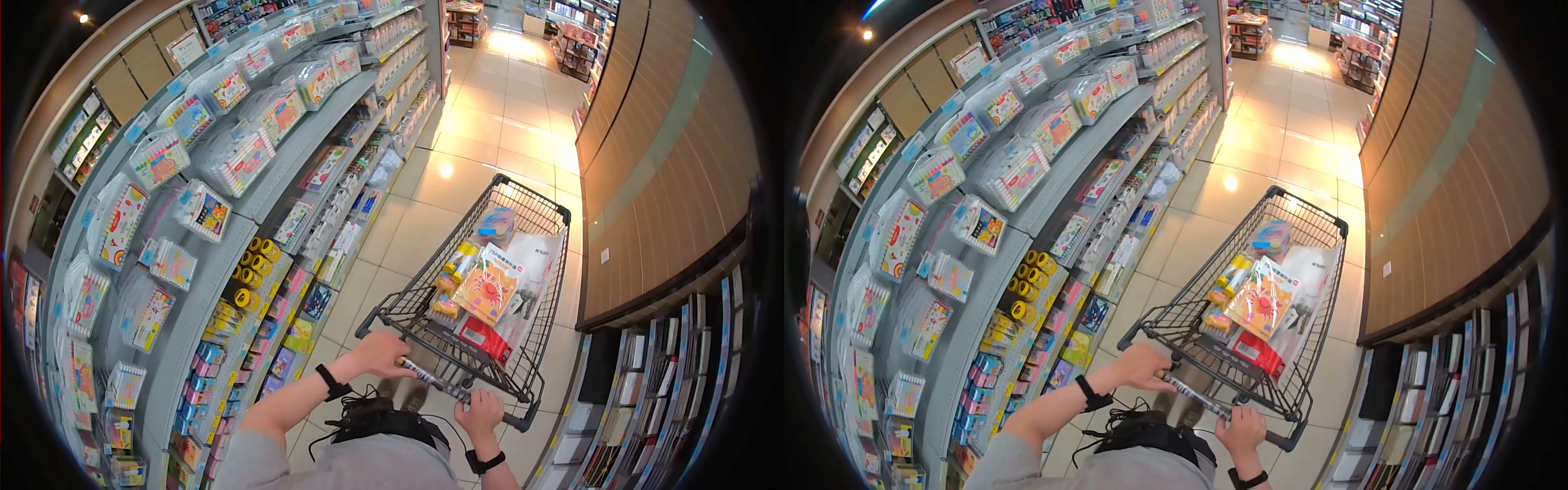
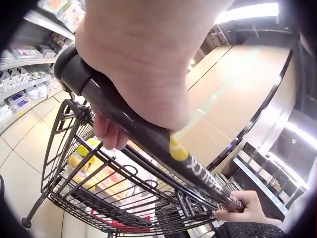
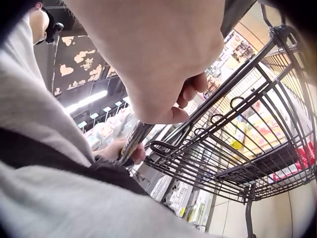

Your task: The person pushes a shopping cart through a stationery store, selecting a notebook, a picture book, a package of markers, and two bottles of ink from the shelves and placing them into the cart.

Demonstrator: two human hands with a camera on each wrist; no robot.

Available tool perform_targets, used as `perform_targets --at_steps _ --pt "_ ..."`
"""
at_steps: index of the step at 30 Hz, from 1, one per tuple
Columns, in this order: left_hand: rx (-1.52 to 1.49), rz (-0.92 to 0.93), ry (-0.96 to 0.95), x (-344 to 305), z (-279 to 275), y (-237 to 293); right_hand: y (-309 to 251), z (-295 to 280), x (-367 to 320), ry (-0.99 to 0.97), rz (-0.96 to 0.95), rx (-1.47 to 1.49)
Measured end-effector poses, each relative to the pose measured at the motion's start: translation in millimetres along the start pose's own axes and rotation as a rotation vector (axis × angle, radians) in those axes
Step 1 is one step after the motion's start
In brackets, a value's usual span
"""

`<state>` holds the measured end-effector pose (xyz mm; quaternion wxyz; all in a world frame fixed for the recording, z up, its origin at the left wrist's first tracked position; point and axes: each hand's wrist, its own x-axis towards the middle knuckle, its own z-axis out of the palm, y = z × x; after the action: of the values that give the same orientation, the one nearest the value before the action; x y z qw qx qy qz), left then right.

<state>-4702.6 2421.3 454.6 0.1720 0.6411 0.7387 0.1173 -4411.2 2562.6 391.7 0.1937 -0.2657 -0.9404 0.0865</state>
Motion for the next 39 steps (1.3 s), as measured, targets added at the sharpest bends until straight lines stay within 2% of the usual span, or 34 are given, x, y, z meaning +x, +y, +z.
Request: perform_targets --at_steps 2,4,6,8,10,12,13,15,19,21,22,24,25,27,31,35,39 --pt "0.038 -0.022 -0.032 27.4 -0.1 -11.7 8.8 -1.9 27.9 0.007 -0.043 0.093" --pt "0.141 -0.276 -0.168 61.0 4.2 -23.7 9.4 -20.9 70.5 0.073 -0.065 0.165" --pt "0.139 -0.291 -0.155 86.2 -8.3 -27.1 5.4 -28.2 92.6 0.133 -0.089 0.234" --pt "0.184 -0.289 -0.069 111.8 -8.8 -47.4 -11.5 -14.5 108.4 0.118 -0.065 0.522" --pt "0.190 -0.273 -0.054 134.6 -14.5 -60.0 -42.6 -0.5 116.3 -0.321 0.111 1.041" --pt "0.200 -0.289 -0.054 159.7 -23.6 -69.5 -70.3 10.5 132.9 -0.775 0.378 1.396" --pt "0.220 -0.281 -0.034 172.2 -23.4 -76.9 -79.2 20.2 141.3 -0.765 0.379 1.394" --pt "0.219 -0.270 -0.017 195.4 -30.1 -86.0 -87.1 40.1 164.1 -0.985 0.530 1.966" --pt "0.180 -0.261 -0.001 235.8 -44.4 -102.7 -83.9 54.1 211.5 -0.988 0.558 2.070" --pt "0.179 -0.255 0.019 255.1 -53.4 -109.0 -81.4 74.8 235.6 -0.963 0.585 2.287" --pt "0.176 -0.251 0.033 263.8 -57.1 -111.8 -79.1 89.5 246.2 -0.955 0.577 2.288" --pt "0.175 -0.241 0.049 285.2 -56.8 -124.7 -70.5 116.1 262.0 -0.803 0.587 2.429" --pt "0.165 -0.233 0.049 294.1 -61.0 -127.7 -66.8 120.9 267.0 -0.802 0.579 2.426" --pt "0.143 -0.236 0.039 311.9 -70.2 -135.1 -57.8 131.5 280.0 -0.758 0.743 2.363" --pt "0.150 -0.208 0.056 345.7 -74.2 -151.7 -42.3 127.9 300.8 -0.760 0.719 2.324" --pt "0.226 -0.185 0.125 378.4 -75.1 -165.4 -33.5 111.2 327.4 -0.759 0.817 2.251" --pt "0.224 -0.152 0.193 404.6 -74.0 -183.5 -17.8 133.7 358.5 -0.839 0.814 2.233"
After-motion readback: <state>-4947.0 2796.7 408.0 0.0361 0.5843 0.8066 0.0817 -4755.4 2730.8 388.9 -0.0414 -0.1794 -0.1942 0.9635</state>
